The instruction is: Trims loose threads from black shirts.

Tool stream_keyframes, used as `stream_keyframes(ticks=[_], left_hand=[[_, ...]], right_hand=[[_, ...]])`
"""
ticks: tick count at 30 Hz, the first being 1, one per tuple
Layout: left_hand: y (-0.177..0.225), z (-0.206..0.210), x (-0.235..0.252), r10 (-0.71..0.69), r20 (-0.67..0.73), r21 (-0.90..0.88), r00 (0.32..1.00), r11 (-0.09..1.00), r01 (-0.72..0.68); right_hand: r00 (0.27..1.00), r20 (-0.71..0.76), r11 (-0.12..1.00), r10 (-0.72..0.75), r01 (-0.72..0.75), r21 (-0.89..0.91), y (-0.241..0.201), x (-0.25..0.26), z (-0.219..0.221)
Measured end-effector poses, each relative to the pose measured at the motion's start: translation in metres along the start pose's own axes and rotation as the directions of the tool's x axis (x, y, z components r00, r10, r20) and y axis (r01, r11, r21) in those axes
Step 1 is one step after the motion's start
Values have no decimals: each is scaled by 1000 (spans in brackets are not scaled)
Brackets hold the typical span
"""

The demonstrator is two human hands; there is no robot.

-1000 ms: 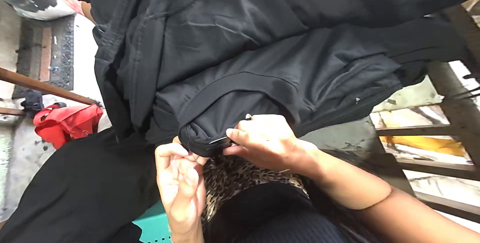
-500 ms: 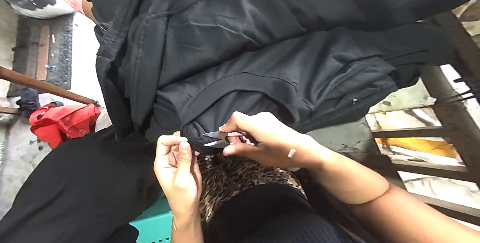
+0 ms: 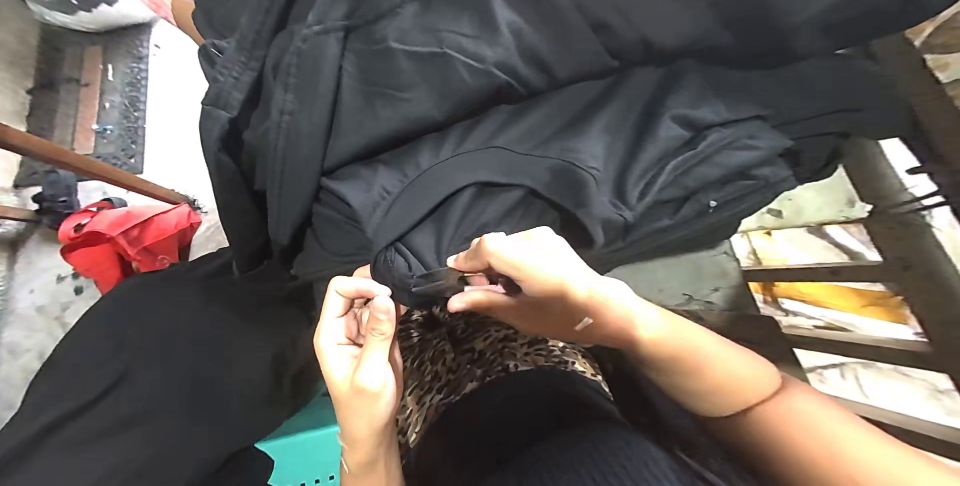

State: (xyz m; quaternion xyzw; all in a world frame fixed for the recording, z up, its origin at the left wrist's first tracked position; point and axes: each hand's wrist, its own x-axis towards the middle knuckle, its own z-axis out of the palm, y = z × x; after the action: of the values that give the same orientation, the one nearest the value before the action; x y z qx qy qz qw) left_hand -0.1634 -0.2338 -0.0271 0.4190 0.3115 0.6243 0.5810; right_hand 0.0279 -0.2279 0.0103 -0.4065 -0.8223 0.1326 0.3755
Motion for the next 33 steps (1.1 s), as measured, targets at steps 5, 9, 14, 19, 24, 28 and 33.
stream_keyframes(ticks=[5, 9, 14, 19, 24, 28, 33], left_hand=[[3, 3, -4, 102, 64, 256, 993, 960, -115], [3, 8, -4, 174, 133, 337, 976, 918, -210], [13, 0, -32, 367, 210, 307, 906, 855, -418], [10, -3, -16, -112, 101, -201, 989, 971, 130], [25, 22, 29, -335, 47, -532, 941, 789, 307], [10, 48, 45, -208, -201, 46, 957, 974, 222], [-8, 24, 33, -54, 0, 217, 999, 975, 52]], right_hand=[[997, -13, 940, -78, 69, -335, -15, 8, 6], [983, -169, 971, 69, -106, -216, -18, 12, 15], [926, 295, 390, 235, -368, 844, -23, 6, 12], [969, 192, 525, 154, -245, 815, -34, 4, -3], [984, 144, 993, -107, 113, -37, -44, 5, 1], [976, 153, 976, -154, 174, -134, -30, 2, -33], [986, -75, 914, 150, -167, -369, 18, -3, -38]])
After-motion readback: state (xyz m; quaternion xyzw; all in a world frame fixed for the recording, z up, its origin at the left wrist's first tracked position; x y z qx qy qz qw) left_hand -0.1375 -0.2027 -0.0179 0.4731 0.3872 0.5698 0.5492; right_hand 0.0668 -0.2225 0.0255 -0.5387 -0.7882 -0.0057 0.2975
